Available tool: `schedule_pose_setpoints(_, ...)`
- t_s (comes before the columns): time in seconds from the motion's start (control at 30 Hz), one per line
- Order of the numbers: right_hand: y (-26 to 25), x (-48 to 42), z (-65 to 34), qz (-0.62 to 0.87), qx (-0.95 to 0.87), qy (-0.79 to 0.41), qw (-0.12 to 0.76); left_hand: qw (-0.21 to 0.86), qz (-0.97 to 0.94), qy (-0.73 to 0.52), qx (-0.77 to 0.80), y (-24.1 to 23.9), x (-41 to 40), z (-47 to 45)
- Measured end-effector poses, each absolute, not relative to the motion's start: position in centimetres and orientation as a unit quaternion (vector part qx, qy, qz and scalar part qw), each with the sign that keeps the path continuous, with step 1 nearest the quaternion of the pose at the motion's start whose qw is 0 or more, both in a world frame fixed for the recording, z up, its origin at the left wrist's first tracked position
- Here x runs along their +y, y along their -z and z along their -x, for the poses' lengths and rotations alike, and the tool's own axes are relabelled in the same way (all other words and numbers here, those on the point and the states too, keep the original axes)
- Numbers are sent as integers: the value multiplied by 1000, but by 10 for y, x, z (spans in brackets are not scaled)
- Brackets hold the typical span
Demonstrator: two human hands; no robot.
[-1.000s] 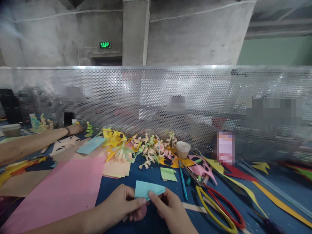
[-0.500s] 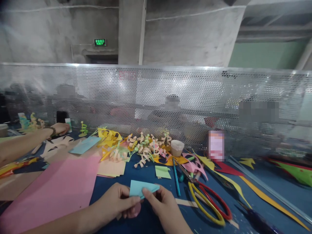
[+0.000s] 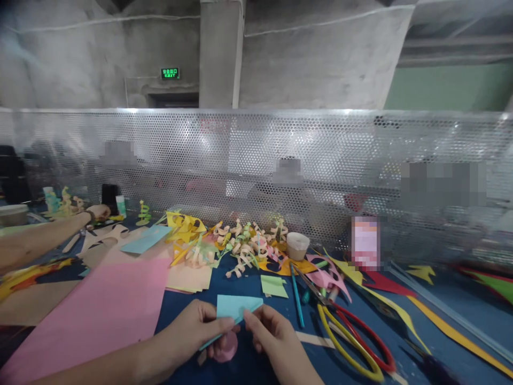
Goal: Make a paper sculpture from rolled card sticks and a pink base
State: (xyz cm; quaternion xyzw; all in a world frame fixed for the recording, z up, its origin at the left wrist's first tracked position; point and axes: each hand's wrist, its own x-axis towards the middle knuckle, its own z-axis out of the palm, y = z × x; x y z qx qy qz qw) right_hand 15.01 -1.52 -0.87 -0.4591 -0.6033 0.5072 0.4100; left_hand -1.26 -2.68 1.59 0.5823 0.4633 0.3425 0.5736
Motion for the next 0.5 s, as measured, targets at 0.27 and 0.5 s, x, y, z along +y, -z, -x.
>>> schedule_pose_setpoints(0.27,9,-15,-149,468,-588,-511,417,570,-583,-336,472,-18,-28,13)
schedule_pose_setpoints(0.5,9,-16,-149,466,-591,-509,419,561,-604,-335,455,-8,-25,14)
